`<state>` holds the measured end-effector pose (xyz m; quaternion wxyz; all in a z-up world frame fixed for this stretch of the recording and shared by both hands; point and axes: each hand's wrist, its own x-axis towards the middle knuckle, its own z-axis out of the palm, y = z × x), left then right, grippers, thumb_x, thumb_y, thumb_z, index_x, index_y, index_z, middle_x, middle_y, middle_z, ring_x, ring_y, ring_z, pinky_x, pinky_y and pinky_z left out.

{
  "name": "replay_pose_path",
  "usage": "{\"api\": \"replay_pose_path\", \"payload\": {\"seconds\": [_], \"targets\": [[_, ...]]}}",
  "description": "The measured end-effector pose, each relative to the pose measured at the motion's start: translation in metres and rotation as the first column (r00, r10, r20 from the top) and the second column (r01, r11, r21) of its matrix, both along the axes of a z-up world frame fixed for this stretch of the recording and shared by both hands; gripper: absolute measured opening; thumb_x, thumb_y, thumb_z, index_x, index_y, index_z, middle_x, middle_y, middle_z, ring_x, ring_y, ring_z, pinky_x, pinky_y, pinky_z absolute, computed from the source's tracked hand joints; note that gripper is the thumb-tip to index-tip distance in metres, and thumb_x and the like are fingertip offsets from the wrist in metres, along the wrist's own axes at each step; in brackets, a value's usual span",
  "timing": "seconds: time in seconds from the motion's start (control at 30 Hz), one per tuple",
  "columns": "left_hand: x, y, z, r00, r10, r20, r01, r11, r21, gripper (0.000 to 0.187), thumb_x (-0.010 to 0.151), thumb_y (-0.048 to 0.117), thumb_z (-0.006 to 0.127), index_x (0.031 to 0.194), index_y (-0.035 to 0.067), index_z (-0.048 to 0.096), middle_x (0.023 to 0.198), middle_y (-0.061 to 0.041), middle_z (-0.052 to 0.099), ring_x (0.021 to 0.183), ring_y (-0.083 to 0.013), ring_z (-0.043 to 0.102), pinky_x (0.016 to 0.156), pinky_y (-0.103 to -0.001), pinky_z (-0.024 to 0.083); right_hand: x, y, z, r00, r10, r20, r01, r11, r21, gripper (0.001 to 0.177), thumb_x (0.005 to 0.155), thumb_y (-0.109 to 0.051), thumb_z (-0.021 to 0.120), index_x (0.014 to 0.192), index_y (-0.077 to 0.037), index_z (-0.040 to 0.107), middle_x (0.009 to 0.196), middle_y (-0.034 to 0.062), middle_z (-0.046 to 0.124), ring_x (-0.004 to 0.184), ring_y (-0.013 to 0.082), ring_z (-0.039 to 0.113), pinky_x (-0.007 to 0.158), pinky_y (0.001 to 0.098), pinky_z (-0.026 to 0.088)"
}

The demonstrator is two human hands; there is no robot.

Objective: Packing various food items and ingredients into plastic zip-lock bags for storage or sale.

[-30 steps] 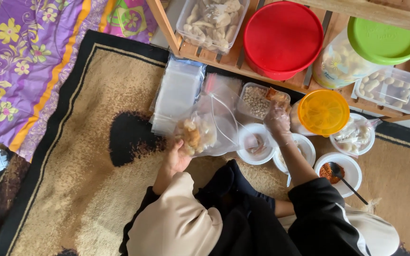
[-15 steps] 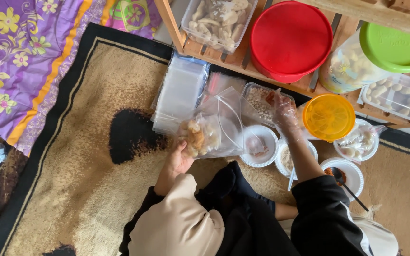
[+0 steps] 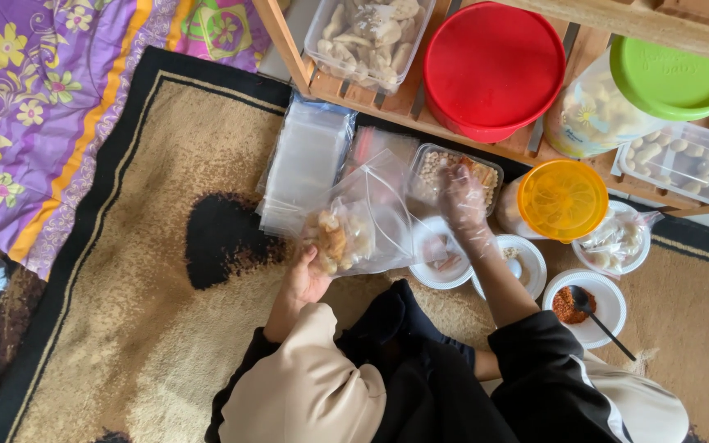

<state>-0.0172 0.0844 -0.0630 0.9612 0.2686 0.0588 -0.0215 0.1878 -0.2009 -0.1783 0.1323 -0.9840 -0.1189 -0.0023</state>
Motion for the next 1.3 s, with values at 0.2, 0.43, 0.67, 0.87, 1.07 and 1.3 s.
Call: {"api": "replay_pose_path", "payload": {"seconds": [0.2, 0.43, 0.67, 0.87, 1.07, 1.3], "targets": [[-0.001, 0.002, -0.012, 1.000, -0.021, -0.008, 0.021, 1.000, -0.004, 0.054, 0.089, 0.026, 0.075, 0.139, 0.020, 0.055, 0.133, -0.012, 0.068, 0.124, -0.0298, 0.063, 0.105, -0.058, 0.050, -0.034, 0.080, 0.077, 0.780, -0.266, -0.567, 0.456, 0.861, 0.224, 0.055, 0.098, -0.061, 0.032, 0.123, -0.021, 0.062, 0.120, 0.0120, 0.069, 0.112, 0.0348, 0.069, 0.092, 0.0500, 0.056], [-0.012, 0.022, -0.057, 0.996, -0.034, -0.082, 0.030, 0.998, -0.053, 0.052, 0.090, 0.029, 0.071, 0.139, 0.020, 0.056, 0.136, -0.011, 0.067, 0.124, -0.0308, 0.062, 0.106, -0.058, 0.048, -0.033, 0.080, 0.044, 0.938, 0.337, 0.081, -0.322, 0.934, -0.154, 0.037, 0.091, -0.027, 0.054, 0.123, -0.010, 0.061, 0.130, 0.0227, 0.051, 0.085, 0.0395, 0.070, 0.060, 0.0471, 0.060], [-0.012, 0.020, -0.071, 0.997, -0.008, -0.072, 0.005, 0.999, -0.042, 0.059, 0.089, 0.026, 0.072, 0.143, 0.018, 0.052, 0.138, -0.015, 0.065, 0.127, -0.0327, 0.061, 0.109, -0.061, 0.045, -0.034, 0.069, -0.014, 0.897, 0.388, 0.211, -0.343, 0.913, -0.219, 0.034, 0.088, -0.030, 0.061, 0.112, -0.006, 0.066, 0.111, 0.0224, 0.056, 0.082, 0.0358, 0.064, 0.053, 0.0416, 0.050], [-0.012, 0.018, -0.051, 0.997, -0.031, -0.072, 0.028, 0.998, -0.050, 0.050, 0.091, 0.028, 0.070, 0.139, 0.017, 0.058, 0.136, -0.012, 0.066, 0.126, -0.0302, 0.062, 0.109, -0.056, 0.046, -0.038, 0.077, 0.002, 0.964, 0.167, 0.206, -0.215, 0.947, 0.238, 0.022, 0.087, -0.026, 0.065, 0.090, -0.004, 0.069, 0.096, 0.0245, 0.061, 0.071, 0.0352, 0.063, 0.045, 0.0382, 0.041], [-0.011, 0.018, -0.060, 0.997, -0.014, -0.070, 0.011, 0.999, -0.051, 0.056, 0.090, 0.027, 0.069, 0.144, 0.017, 0.053, 0.138, -0.014, 0.065, 0.127, -0.0332, 0.060, 0.109, -0.060, 0.045, -0.044, 0.069, 0.056, 0.971, 0.191, 0.141, -0.211, 0.967, 0.142, 0.021, 0.091, -0.019, 0.062, 0.106, -0.005, 0.067, 0.091, 0.0166, 0.059, 0.070, 0.0314, 0.060, 0.055, 0.0404, 0.044], [0.000, 0.001, -0.005, 0.998, 0.010, -0.067, -0.007, 0.999, 0.048, 0.044, 0.089, 0.027, 0.074, 0.130, 0.017, 0.060, 0.129, -0.010, 0.070, 0.117, -0.0277, 0.067, 0.102, -0.051, 0.054, -0.046, 0.056, 0.106, 0.973, 0.220, 0.072, -0.222, 0.975, 0.024, 0.029, 0.097, -0.011, 0.057, 0.124, -0.005, 0.065, 0.085, 0.0070, 0.057, 0.069, 0.0269, 0.058, 0.067, 0.0431, 0.047]]}}
